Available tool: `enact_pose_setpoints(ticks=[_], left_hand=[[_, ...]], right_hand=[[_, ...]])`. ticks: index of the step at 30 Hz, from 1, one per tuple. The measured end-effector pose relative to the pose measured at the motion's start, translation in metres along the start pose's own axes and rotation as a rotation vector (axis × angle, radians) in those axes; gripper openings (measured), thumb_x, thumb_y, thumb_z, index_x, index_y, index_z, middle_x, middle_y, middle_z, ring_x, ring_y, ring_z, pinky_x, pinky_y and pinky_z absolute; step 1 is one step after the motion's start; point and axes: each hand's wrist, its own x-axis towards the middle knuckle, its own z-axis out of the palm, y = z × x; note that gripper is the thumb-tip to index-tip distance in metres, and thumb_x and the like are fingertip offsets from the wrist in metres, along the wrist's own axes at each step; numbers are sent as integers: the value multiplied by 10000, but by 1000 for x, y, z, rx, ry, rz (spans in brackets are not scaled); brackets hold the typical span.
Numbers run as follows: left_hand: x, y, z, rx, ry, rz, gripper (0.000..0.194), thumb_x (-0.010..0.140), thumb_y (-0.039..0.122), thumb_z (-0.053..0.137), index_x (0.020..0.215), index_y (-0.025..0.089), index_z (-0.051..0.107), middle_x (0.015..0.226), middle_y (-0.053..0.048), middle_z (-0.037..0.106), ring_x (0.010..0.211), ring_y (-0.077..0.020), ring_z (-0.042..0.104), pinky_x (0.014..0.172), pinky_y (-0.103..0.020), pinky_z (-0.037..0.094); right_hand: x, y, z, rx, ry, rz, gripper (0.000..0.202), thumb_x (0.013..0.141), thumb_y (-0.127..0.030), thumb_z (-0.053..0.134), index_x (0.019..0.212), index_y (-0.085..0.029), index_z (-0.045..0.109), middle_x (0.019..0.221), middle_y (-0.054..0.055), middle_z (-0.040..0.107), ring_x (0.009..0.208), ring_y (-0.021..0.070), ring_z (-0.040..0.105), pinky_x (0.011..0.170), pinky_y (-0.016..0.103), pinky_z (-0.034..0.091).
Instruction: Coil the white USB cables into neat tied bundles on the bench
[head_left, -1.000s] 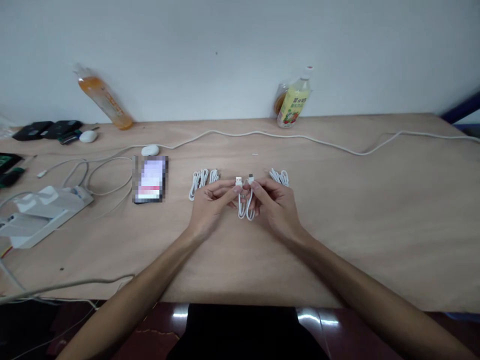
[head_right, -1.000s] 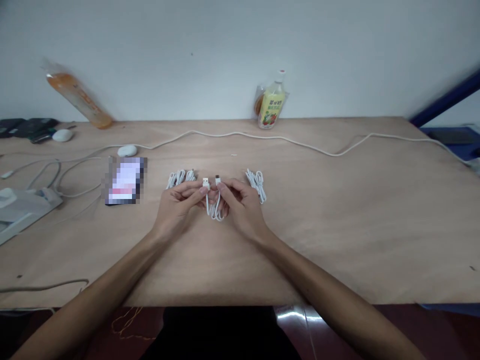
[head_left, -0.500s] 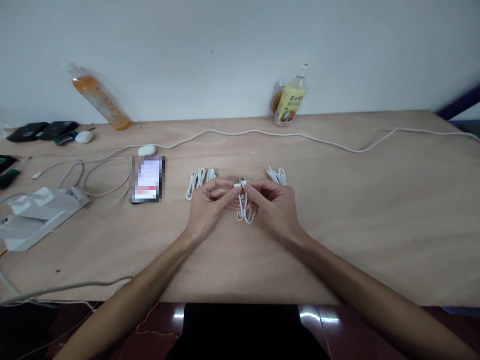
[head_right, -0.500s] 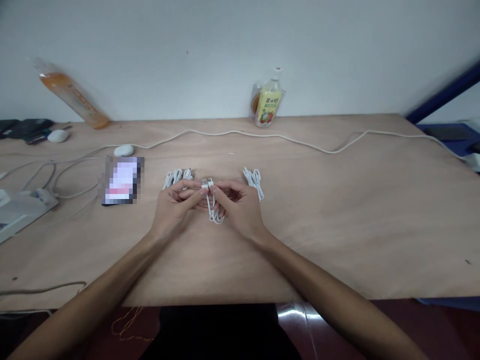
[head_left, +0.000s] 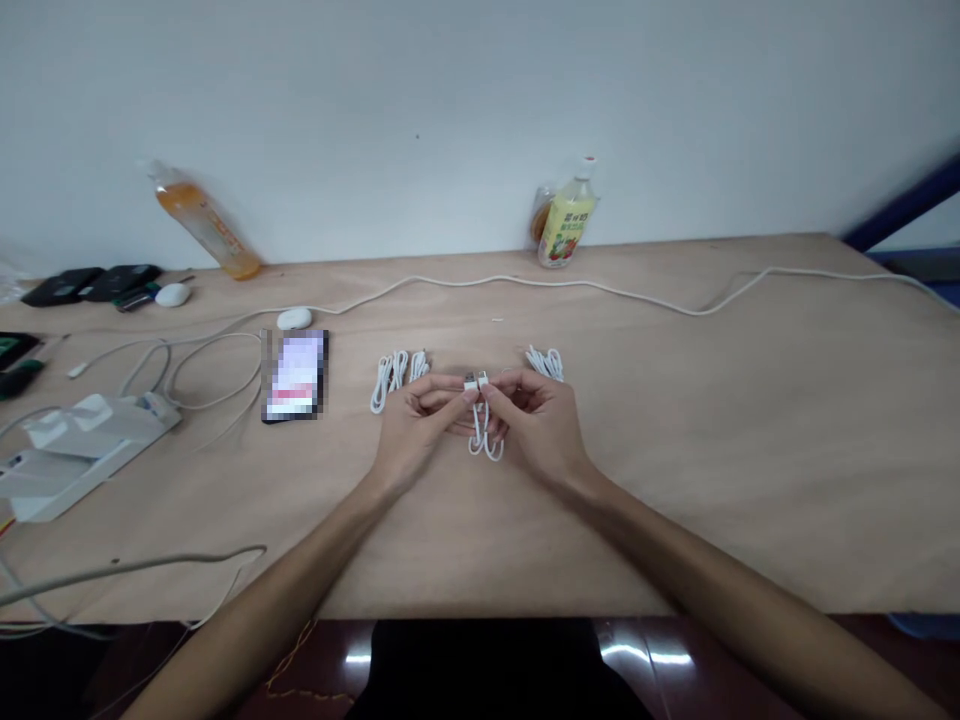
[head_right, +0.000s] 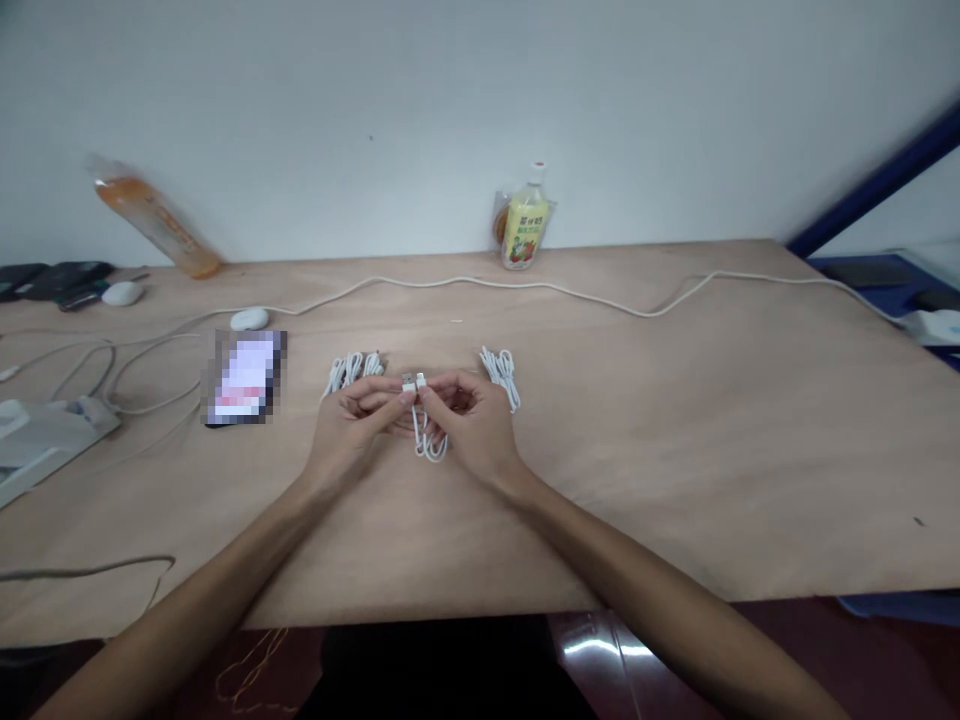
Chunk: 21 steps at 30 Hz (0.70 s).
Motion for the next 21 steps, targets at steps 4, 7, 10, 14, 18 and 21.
enact_pose_setpoints(ticks=[4,7,10,14,18,21], left_hand=[[0,0,0,12,0,-1,460,661,482,981,895,160,752,727,-42,821,663,-228,806,624,-323,697],[-1,2,0,17,16,-31,464,652,495,980,877,157,757,714,-44,818,649,-228,801,630,-326,696],[-1,3,1,22,28,-53,456,653,497,978,864,153,766,708,-52,818,659,-231,804,640,-324,695],[-1,4,1,12,28,-35,449,639,485,986,864,159,775,699,-42,815,665,-231,807,640,-319,693],[-1,3,1,5,31,-42,442,643,475,983,881,157,790,704,-45,818,644,-232,801,638,-329,692],[-1,2,1,-3,35,-37,418,651,457,979,878,160,792,717,-47,824,646,-230,803,637,-327,689]], right_hand=[[-1,0,-1,-16,-16,-16,266,831,-461,836,825,-202,778,589,-3,724,471,148,674,443,256,570],[-1,-1,0,-11,-7,-1,264,825,-457,838,826,-199,782,579,1,729,464,153,676,428,252,559],[-1,0,-1,-14,-12,5,264,820,-457,840,830,-198,791,567,0,725,450,150,661,423,251,550],[0,2,-1,-27,-25,-12,281,838,-479,826,859,-199,811,583,7,733,464,153,665,417,247,533],[0,1,-1,-33,-26,-25,270,840,-471,825,851,-201,817,572,4,725,449,147,652,405,240,510],[-1,-1,-1,-44,-22,-38,244,843,-451,816,847,-208,821,572,-1,723,463,149,663,409,237,507]])
